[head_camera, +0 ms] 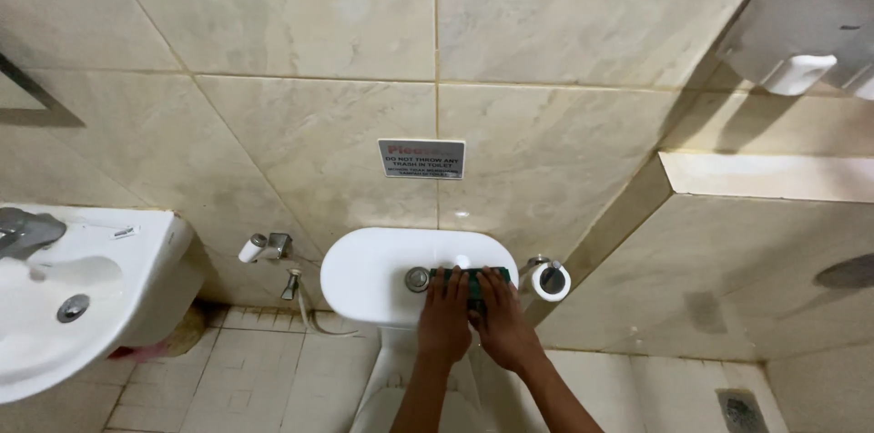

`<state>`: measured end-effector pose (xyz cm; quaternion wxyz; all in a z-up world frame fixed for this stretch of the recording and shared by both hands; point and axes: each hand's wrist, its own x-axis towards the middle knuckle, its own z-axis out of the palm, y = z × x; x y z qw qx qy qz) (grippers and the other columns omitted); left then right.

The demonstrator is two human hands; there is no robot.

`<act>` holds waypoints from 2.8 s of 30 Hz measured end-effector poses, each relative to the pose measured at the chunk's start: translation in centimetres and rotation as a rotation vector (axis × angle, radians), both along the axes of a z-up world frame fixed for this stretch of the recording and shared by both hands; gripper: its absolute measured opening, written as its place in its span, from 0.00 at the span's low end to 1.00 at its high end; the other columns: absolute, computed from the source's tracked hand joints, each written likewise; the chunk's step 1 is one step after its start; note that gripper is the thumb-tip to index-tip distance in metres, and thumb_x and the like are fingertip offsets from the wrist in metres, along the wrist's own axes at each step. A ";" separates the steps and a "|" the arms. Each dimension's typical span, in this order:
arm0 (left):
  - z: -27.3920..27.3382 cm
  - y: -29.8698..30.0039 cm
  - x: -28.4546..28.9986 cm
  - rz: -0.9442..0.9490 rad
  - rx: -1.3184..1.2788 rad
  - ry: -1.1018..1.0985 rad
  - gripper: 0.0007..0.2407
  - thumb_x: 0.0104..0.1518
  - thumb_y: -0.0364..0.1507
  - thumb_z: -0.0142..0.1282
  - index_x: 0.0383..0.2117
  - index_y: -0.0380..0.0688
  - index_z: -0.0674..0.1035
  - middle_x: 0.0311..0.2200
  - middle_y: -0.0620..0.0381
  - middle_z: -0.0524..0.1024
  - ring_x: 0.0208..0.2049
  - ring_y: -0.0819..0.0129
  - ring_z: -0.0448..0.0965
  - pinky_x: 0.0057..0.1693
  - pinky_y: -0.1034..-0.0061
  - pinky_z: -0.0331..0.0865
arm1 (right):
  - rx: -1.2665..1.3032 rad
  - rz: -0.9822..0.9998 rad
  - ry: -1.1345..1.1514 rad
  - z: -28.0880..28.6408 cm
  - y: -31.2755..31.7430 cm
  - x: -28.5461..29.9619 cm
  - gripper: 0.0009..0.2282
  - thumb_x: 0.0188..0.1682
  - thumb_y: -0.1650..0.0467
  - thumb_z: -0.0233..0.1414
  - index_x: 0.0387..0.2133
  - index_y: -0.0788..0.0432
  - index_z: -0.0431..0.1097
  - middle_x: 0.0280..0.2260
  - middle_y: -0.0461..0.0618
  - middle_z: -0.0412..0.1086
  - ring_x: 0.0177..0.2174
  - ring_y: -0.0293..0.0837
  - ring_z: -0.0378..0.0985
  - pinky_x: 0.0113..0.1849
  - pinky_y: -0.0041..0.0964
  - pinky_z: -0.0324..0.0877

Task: The person cleans a bathroom by wiping a tiled shelf with a green sponge, then wiping the toilet tank with a green cloth. They then use a pink brush to scrub the tiled wall in the shower area.

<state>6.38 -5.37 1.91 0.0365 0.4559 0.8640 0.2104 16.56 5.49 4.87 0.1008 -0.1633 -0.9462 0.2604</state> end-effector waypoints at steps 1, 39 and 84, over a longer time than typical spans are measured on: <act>0.6 -0.1 0.3 0.005 0.005 0.000 0.30 0.52 0.26 0.53 0.66 0.36 0.61 0.68 0.44 0.56 0.71 0.41 0.46 0.73 0.55 0.40 | 0.005 0.005 0.000 -0.3 -0.1 0.2 0.30 0.52 0.65 0.51 0.66 0.62 0.48 0.68 0.60 0.46 0.68 0.58 0.42 0.65 0.56 0.41; -0.1 0.2 -0.4 -0.004 0.049 0.018 0.29 0.53 0.28 0.50 0.65 0.33 0.62 0.67 0.41 0.57 0.70 0.39 0.48 0.72 0.53 0.40 | 0.105 -0.070 0.068 -1.0 -0.2 -0.6 0.28 0.53 0.65 0.49 0.65 0.65 0.51 0.68 0.62 0.48 0.68 0.59 0.43 0.65 0.56 0.40; -0.8 0.2 -0.3 -0.001 0.098 0.054 0.26 0.57 0.31 0.47 0.64 0.32 0.64 0.67 0.39 0.58 0.69 0.38 0.49 0.72 0.51 0.42 | 0.122 -0.109 -0.034 -1.4 -0.3 -0.9 0.28 0.55 0.63 0.44 0.66 0.63 0.49 0.69 0.59 0.44 0.69 0.56 0.39 0.66 0.53 0.38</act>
